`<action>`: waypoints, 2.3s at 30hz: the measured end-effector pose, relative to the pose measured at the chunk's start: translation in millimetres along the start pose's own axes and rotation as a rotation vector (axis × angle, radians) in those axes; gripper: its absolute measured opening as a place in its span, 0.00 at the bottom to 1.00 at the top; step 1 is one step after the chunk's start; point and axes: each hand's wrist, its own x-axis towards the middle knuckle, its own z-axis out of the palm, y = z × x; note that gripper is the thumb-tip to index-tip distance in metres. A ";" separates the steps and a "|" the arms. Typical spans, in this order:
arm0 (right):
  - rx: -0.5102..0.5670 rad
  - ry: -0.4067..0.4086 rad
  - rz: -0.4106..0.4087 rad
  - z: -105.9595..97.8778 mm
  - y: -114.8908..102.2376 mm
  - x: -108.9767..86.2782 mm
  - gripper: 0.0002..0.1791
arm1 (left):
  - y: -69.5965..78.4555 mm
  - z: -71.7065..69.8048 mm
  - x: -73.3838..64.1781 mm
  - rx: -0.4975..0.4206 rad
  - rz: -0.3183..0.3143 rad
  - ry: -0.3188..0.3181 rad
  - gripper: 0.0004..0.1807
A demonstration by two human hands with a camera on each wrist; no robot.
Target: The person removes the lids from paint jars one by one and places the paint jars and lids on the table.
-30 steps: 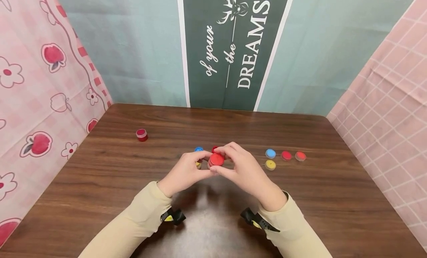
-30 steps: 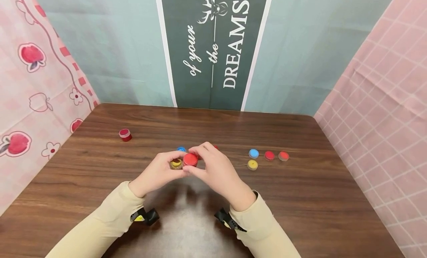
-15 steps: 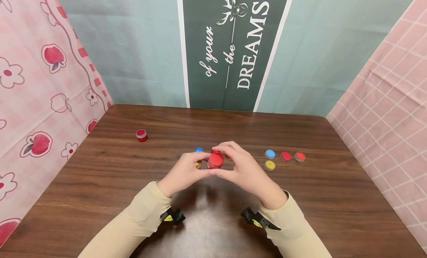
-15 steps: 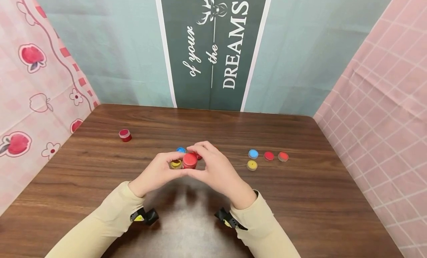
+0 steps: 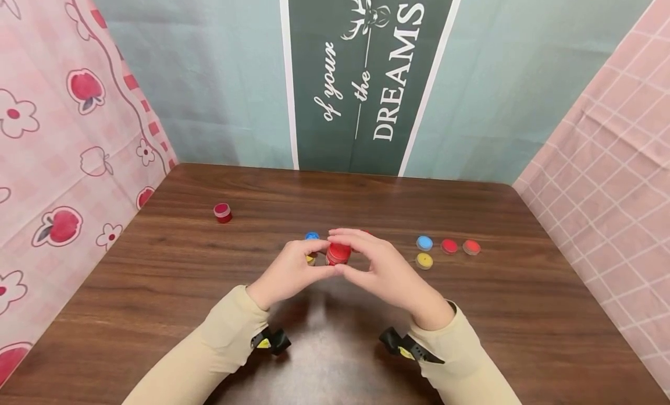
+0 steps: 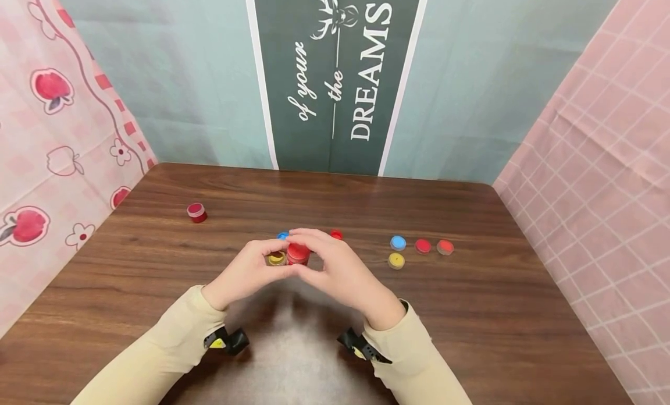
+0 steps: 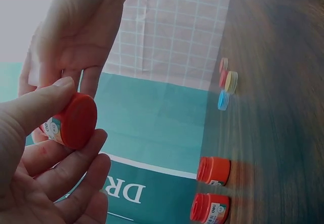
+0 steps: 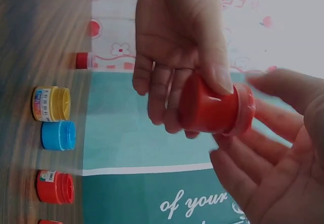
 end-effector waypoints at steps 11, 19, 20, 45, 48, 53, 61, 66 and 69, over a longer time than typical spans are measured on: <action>-0.138 0.106 0.142 9.2 -4.1 0.1 0.27 | 0.4 1.1 -2.5 -0.006 -0.011 0.000 0.18; -0.089 0.087 0.038 9.5 -2.2 -0.3 0.28 | 0.1 1.5 -3.0 -0.022 -0.020 0.016 0.17; -0.072 0.074 0.026 8.6 -2.6 -0.3 0.28 | 0.2 1.2 -2.8 -0.018 -0.011 0.020 0.17; -0.025 0.058 0.054 4.6 -3.4 2.3 0.24 | 2.5 0.3 -0.1 -0.017 -0.021 0.025 0.18; 0.018 0.019 0.019 2.2 -3.8 2.0 0.25 | 3.0 -0.6 0.0 -0.015 -0.024 0.024 0.18; -0.003 0.029 0.008 3.3 -3.3 2.5 0.29 | 2.7 -1.7 -0.5 -0.013 -0.022 0.013 0.20; -0.122 0.117 0.123 7.9 -3.3 2.0 0.25 | 3.0 -0.9 -0.4 0.001 -0.012 0.003 0.18; -0.104 0.095 0.108 5.7 -5.0 1.9 0.25 | 2.7 -0.3 0.2 -0.016 -0.010 0.009 0.18; -0.055 0.056 0.079 3.1 -5.1 1.6 0.26 | 2.7 -0.3 0.4 -0.002 -0.010 0.017 0.19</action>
